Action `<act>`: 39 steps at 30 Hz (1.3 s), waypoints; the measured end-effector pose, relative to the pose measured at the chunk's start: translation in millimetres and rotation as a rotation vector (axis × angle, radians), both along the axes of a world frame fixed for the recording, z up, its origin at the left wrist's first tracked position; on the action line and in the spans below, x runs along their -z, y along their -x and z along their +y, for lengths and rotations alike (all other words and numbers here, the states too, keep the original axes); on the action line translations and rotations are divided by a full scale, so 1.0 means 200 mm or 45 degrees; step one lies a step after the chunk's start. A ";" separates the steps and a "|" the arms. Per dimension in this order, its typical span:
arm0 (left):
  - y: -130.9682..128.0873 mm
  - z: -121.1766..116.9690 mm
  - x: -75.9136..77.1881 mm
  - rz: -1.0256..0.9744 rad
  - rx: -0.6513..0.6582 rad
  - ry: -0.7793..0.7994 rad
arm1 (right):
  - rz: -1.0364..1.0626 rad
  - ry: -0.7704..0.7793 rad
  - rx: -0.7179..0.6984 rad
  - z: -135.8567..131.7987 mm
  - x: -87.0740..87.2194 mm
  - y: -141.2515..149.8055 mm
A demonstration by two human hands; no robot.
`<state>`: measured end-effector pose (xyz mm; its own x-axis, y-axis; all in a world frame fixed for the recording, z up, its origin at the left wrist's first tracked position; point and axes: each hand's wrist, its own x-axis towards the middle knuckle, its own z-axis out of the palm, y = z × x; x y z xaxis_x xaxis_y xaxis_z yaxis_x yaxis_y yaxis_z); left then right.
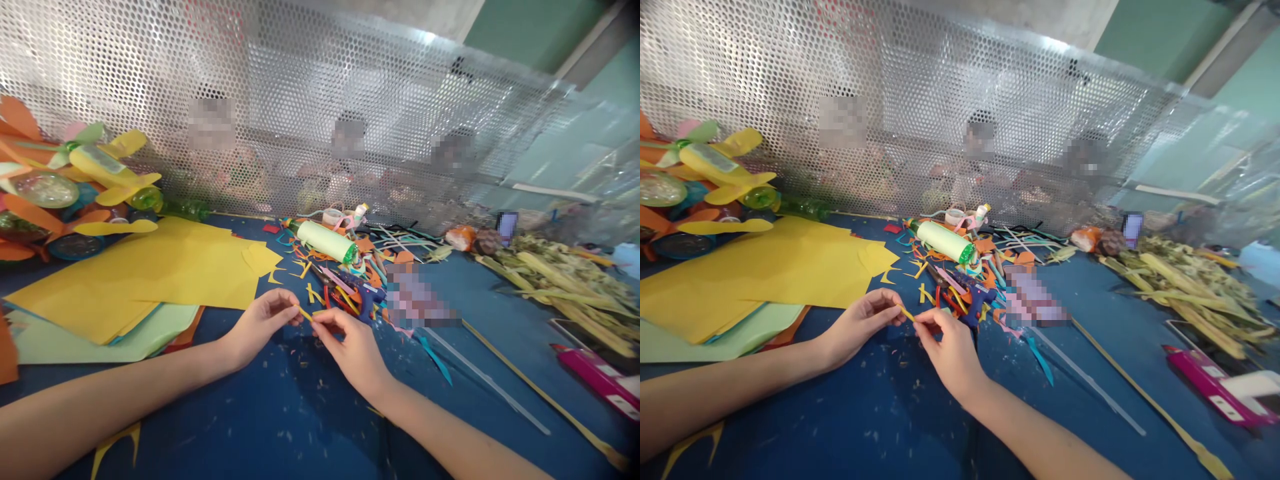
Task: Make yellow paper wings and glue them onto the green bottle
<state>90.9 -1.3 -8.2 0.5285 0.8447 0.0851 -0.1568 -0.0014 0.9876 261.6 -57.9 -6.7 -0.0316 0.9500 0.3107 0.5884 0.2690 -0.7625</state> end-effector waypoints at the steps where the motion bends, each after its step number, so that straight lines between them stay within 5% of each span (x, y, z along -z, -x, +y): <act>1: 0.00 0.00 0.00 -0.003 -0.005 0.002 | 0.001 0.007 -0.005 0.00 0.00 0.00; 13: 0.00 0.02 0.04 -0.090 -0.019 0.145 | 0.424 0.309 -0.133 0.04 0.02 -0.01; 39: 0.00 0.01 0.00 0.045 0.016 0.028 | 0.446 0.360 -0.205 0.04 0.04 -0.01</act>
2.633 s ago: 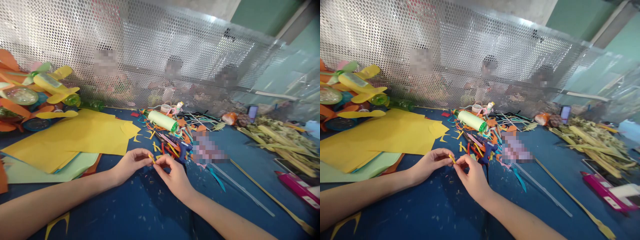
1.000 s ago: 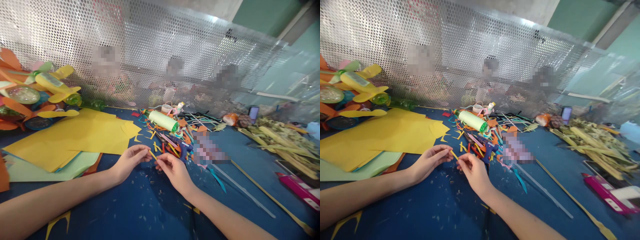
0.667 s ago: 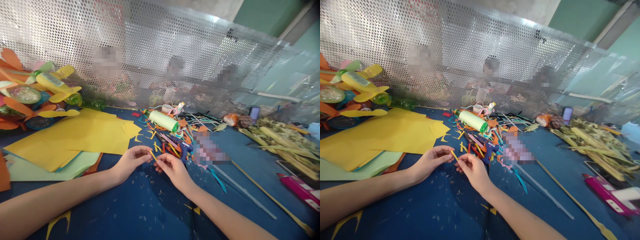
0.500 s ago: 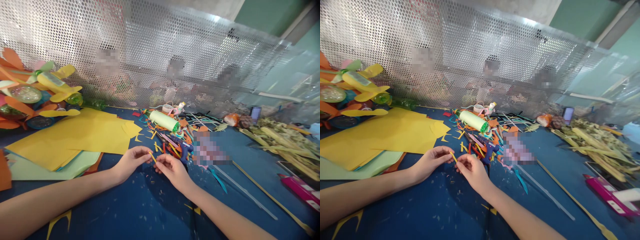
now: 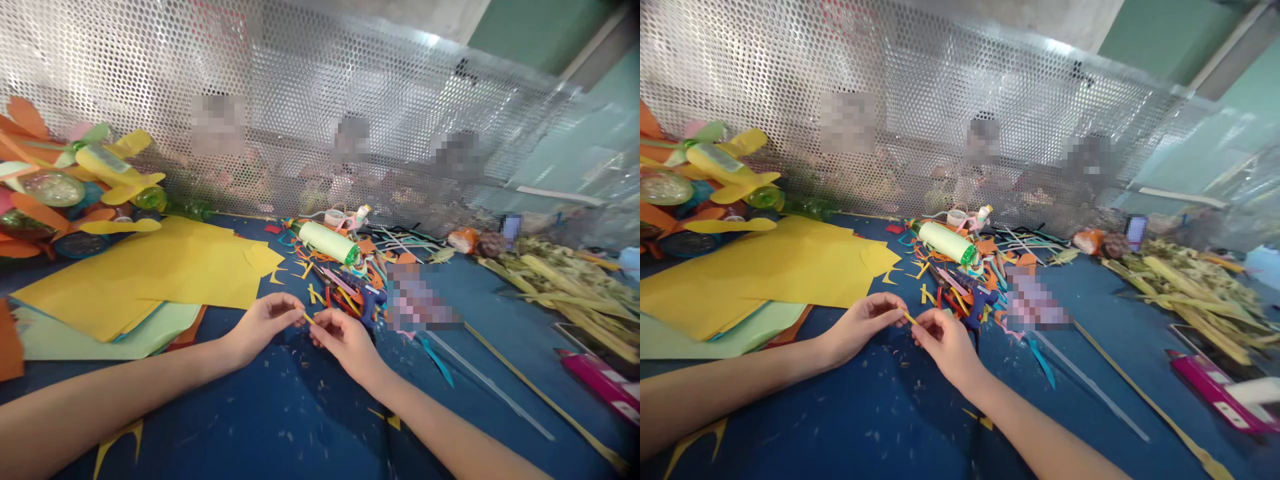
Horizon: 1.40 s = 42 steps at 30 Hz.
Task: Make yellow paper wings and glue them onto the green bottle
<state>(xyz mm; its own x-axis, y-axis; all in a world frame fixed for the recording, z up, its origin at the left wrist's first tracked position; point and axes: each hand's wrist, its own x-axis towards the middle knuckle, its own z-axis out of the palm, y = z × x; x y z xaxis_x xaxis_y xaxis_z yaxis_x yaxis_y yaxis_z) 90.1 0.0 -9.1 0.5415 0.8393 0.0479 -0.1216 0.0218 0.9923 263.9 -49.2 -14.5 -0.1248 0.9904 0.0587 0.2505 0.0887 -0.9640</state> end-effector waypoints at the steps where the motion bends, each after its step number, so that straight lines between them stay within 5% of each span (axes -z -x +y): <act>1: 0.00 0.00 0.00 0.008 -0.006 -0.007 | 0.002 0.002 0.004 0.00 0.00 0.00; 42: 0.00 0.01 0.02 0.048 0.032 -0.133 | -0.175 -0.187 0.077 -0.01 0.01 0.00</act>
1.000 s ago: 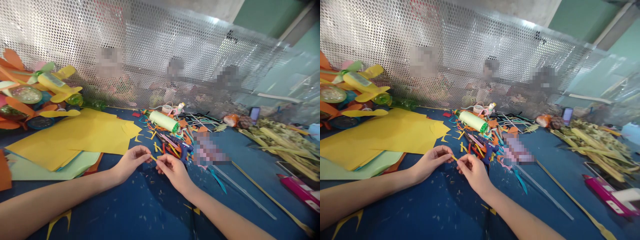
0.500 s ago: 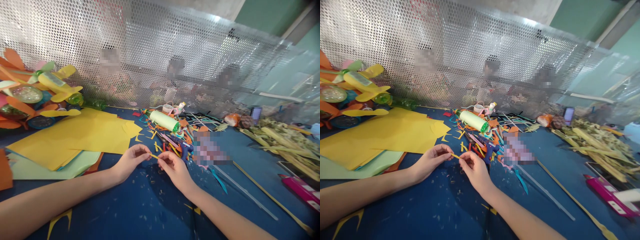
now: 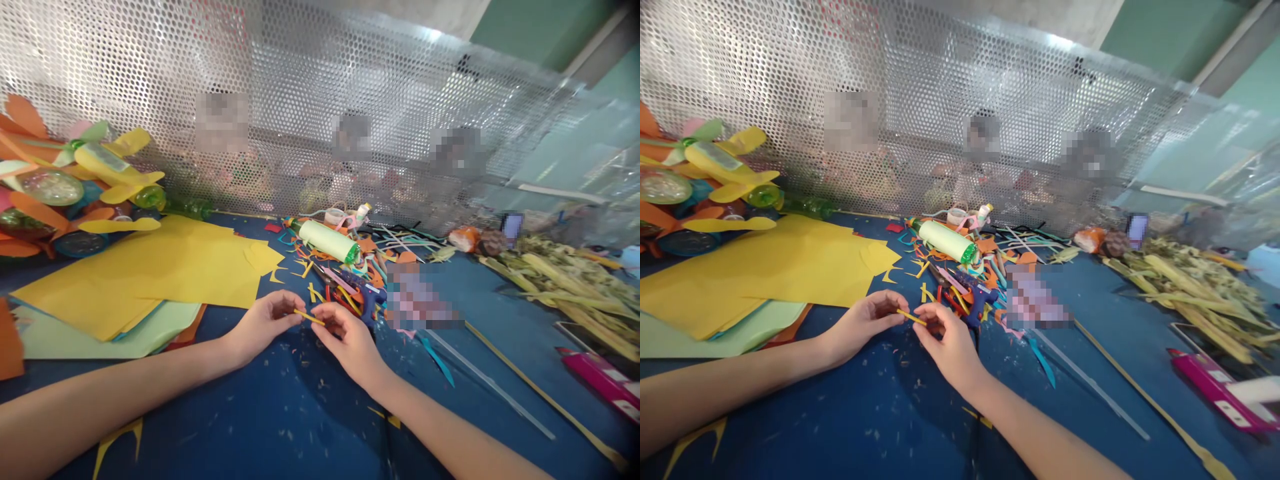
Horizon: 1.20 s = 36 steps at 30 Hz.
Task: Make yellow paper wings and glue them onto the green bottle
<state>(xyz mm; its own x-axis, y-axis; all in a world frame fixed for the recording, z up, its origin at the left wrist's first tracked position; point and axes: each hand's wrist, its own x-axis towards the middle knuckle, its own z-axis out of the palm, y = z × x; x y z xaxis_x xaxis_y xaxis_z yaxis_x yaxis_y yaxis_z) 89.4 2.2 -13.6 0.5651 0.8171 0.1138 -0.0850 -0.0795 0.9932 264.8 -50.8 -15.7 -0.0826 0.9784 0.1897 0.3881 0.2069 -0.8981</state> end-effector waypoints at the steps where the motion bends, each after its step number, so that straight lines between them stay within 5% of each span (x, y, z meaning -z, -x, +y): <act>1: 0.00 0.00 0.00 0.005 0.006 -0.011 | -0.008 0.003 -0.004 0.00 0.00 0.00; 20: -0.01 0.00 0.03 0.058 0.011 -0.042 | 0.014 0.063 -0.066 0.00 0.00 0.00; 26: 0.00 0.01 0.00 0.274 -0.106 -0.445 | 0.065 0.074 -0.042 0.02 0.02 -0.01; 30: 0.06 0.15 -0.09 0.596 -0.193 -0.937 | 0.056 0.092 -0.024 0.02 0.02 0.00; 36: 0.13 0.53 -0.11 1.008 -0.284 -1.042 | 0.066 0.112 -0.032 0.03 0.00 0.00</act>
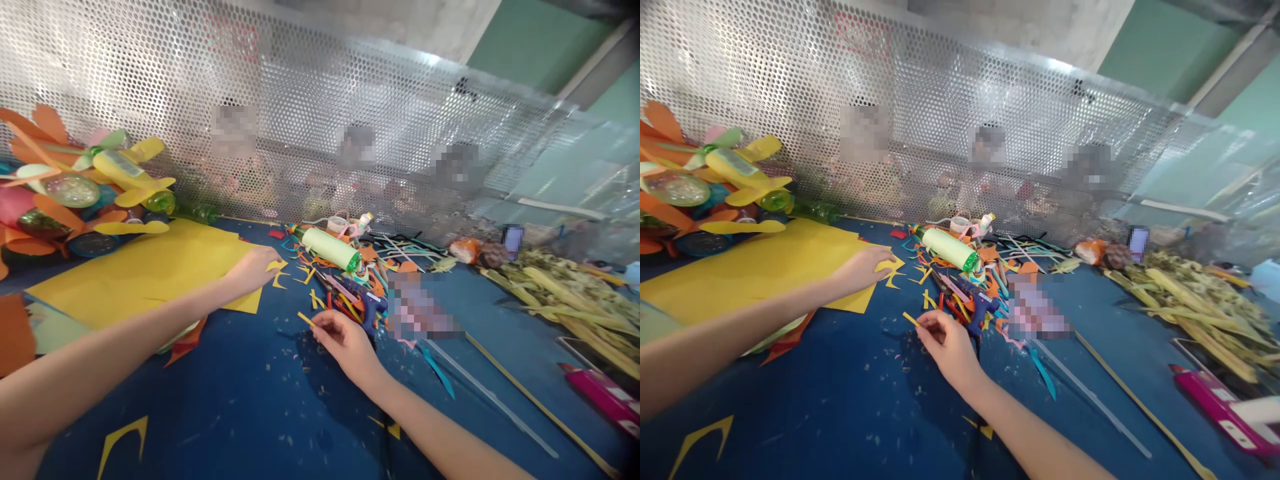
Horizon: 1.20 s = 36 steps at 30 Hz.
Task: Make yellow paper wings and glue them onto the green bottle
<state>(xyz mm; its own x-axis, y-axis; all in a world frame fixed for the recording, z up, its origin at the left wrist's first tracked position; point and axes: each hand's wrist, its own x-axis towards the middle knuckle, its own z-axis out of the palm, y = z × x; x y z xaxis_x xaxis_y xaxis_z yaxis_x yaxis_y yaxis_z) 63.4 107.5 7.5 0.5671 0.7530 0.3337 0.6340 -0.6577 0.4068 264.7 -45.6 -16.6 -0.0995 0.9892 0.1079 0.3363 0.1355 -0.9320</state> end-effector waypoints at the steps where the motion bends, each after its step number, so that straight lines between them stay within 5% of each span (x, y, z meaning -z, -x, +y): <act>1: 0.00 0.05 0.01 0.016 0.010 0.010 | 0.007 0.005 0.001 0.00 0.00 0.00; 9: 0.03 0.23 0.08 0.075 0.001 0.125 | 0.021 -0.001 0.001 -0.01 -0.01 0.00; 19: 0.07 0.15 0.02 -0.143 -0.133 0.041 | 0.023 0.014 -0.007 -0.01 -0.01 0.00; 24: 0.11 0.10 -0.02 -0.152 -0.050 0.051 | 0.017 -0.020 -0.012 -0.01 0.00 0.00; 36: 0.05 0.27 0.10 -0.050 0.059 0.248 | -0.025 -0.047 -0.028 -0.02 -0.02 0.00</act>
<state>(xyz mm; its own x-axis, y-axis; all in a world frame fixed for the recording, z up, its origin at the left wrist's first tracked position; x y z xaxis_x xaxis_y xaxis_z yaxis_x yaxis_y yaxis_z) 52.8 160.6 -12.5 0.5918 0.7791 0.2066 0.5863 -0.5920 0.5530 263.9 -49.9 -12.9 -0.1233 0.9822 0.1419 0.3511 0.1769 -0.9195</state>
